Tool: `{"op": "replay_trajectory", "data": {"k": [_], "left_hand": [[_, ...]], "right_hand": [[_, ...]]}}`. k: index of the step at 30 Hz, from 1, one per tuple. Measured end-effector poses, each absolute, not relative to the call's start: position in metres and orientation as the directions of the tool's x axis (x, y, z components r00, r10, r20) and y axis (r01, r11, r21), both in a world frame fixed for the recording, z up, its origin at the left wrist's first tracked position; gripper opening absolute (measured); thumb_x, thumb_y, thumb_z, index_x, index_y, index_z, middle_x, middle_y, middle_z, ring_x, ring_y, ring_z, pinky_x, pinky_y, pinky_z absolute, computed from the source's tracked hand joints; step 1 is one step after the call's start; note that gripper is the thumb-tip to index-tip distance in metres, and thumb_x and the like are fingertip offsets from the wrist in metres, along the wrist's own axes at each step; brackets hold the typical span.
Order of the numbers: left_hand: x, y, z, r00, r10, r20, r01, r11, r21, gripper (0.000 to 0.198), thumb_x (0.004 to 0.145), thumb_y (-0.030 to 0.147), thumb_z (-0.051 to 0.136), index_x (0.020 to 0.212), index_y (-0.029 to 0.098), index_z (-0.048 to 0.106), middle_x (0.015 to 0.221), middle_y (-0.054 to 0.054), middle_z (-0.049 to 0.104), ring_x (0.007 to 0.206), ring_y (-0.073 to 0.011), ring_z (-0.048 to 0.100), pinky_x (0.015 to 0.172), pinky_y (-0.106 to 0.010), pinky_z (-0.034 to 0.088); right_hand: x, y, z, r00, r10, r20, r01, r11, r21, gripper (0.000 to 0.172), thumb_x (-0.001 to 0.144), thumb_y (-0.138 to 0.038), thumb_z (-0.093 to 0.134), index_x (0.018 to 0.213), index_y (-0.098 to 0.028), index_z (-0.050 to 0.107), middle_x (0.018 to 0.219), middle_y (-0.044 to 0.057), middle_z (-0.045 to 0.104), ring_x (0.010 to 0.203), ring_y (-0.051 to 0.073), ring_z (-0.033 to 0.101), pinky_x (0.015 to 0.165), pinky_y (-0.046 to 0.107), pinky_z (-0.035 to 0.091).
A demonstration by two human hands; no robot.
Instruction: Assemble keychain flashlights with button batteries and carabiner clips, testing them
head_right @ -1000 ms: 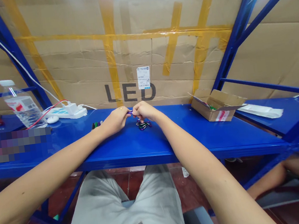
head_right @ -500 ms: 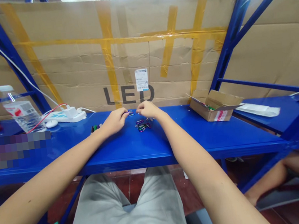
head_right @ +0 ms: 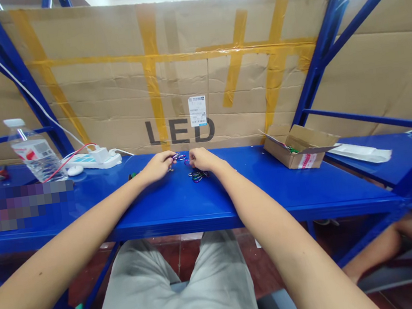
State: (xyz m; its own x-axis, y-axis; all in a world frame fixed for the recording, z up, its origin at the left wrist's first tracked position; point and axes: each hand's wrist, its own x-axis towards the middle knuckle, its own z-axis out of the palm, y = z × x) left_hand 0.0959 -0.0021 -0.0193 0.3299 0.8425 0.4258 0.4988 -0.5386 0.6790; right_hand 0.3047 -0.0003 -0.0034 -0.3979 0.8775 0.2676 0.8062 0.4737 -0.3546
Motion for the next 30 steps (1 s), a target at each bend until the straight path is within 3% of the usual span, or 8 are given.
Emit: {"op": "replay_trajectory", "data": {"k": [2,4,7,9,13,16,23,30], "left_hand": [[0.096,0.000,-0.017,0.321,0.895,0.310,0.360,-0.418,0.834,0.022,0.088,0.012,0.043,0.095,0.016,0.064,0.080,-0.005,0.066,0.063,-0.0132,0.057,0.064,-0.028,0.049],[0.095,0.000,-0.014,0.334,0.911,0.241,0.254,-0.334,0.908,0.023,0.086,0.010,0.043,0.096,0.015,0.063,0.080,-0.006,0.066,0.060,-0.0121,0.057,0.060,-0.026,0.048],[0.091,0.001,-0.012,0.319,0.915,0.247,0.316,-0.348,0.882,0.027,0.083,0.010,0.047,0.104,0.015,0.063,0.084,-0.008,0.069,0.061,-0.0135,0.059,0.057,-0.027,0.047],[0.088,0.001,-0.012,0.289,0.905,0.312,0.471,-0.418,0.777,0.028,0.080,0.010,0.050,0.105,0.016,0.064,0.085,-0.007,0.070,0.065,-0.0156,0.061,0.061,-0.028,0.049],[0.082,0.000,-0.014,0.400,0.828,0.392,0.661,-0.557,0.502,0.020,0.080,0.015,0.056,0.096,0.018,0.067,0.086,-0.005,0.071,0.079,-0.0190,0.064,0.077,-0.031,0.050],[0.079,-0.001,-0.015,0.489,0.796,0.355,0.684,-0.603,0.411,0.019,0.084,0.021,0.055,0.097,0.019,0.068,0.086,-0.004,0.071,0.081,-0.0199,0.064,0.080,-0.032,0.050],[0.077,-0.002,-0.017,0.548,0.763,0.344,0.696,-0.643,0.319,0.022,0.086,0.022,0.054,0.099,0.020,0.072,0.093,-0.006,0.074,0.085,-0.0226,0.067,0.085,-0.033,0.049],[0.079,-0.005,-0.013,0.551,0.753,0.360,0.693,-0.653,0.305,0.029,0.087,0.024,0.052,0.096,0.020,0.079,0.089,-0.006,0.077,0.082,-0.0233,0.068,0.084,-0.033,0.050]], "right_hand": [[0.305,-0.001,-0.002,-0.369,0.878,0.304,0.748,0.475,-0.463,0.006,0.090,-0.013,0.060,0.087,-0.015,0.065,0.075,0.004,0.072,0.068,0.014,0.062,0.063,0.022,0.042],[0.305,-0.001,-0.002,-0.364,0.875,0.320,0.695,0.484,-0.532,0.007,0.092,-0.016,0.059,0.087,-0.015,0.064,0.069,0.003,0.070,0.065,0.014,0.062,0.062,0.022,0.042],[0.302,-0.002,-0.003,-0.382,0.862,0.332,0.634,0.506,-0.585,0.005,0.090,-0.017,0.063,0.093,-0.014,0.065,0.068,0.002,0.069,0.065,0.014,0.063,0.062,0.022,0.044],[0.298,-0.006,-0.004,-0.410,0.853,0.323,0.626,0.520,-0.581,0.008,0.088,-0.014,0.065,0.096,-0.015,0.066,0.071,0.002,0.071,0.067,0.013,0.064,0.063,0.021,0.044],[0.286,-0.015,-0.006,-0.488,0.819,0.302,0.684,0.573,-0.451,0.006,0.084,-0.011,0.067,0.087,-0.016,0.069,0.078,0.003,0.074,0.070,0.014,0.063,0.066,0.022,0.042],[0.280,-0.017,-0.009,-0.510,0.788,0.346,0.719,0.611,-0.331,0.010,0.084,-0.009,0.064,0.086,-0.016,0.071,0.079,0.004,0.074,0.072,0.015,0.061,0.067,0.023,0.039],[0.279,-0.014,-0.015,-0.567,0.749,0.343,0.743,0.645,-0.180,0.020,0.083,-0.004,0.055,0.085,-0.016,0.071,0.084,0.006,0.073,0.072,0.016,0.058,0.063,0.024,0.034],[0.273,-0.017,-0.013,-0.625,0.718,0.308,0.759,0.650,0.025,0.024,0.089,-0.008,0.053,0.101,-0.015,0.072,0.099,0.014,0.074,0.087,0.023,0.065,0.068,0.028,0.035]]}}
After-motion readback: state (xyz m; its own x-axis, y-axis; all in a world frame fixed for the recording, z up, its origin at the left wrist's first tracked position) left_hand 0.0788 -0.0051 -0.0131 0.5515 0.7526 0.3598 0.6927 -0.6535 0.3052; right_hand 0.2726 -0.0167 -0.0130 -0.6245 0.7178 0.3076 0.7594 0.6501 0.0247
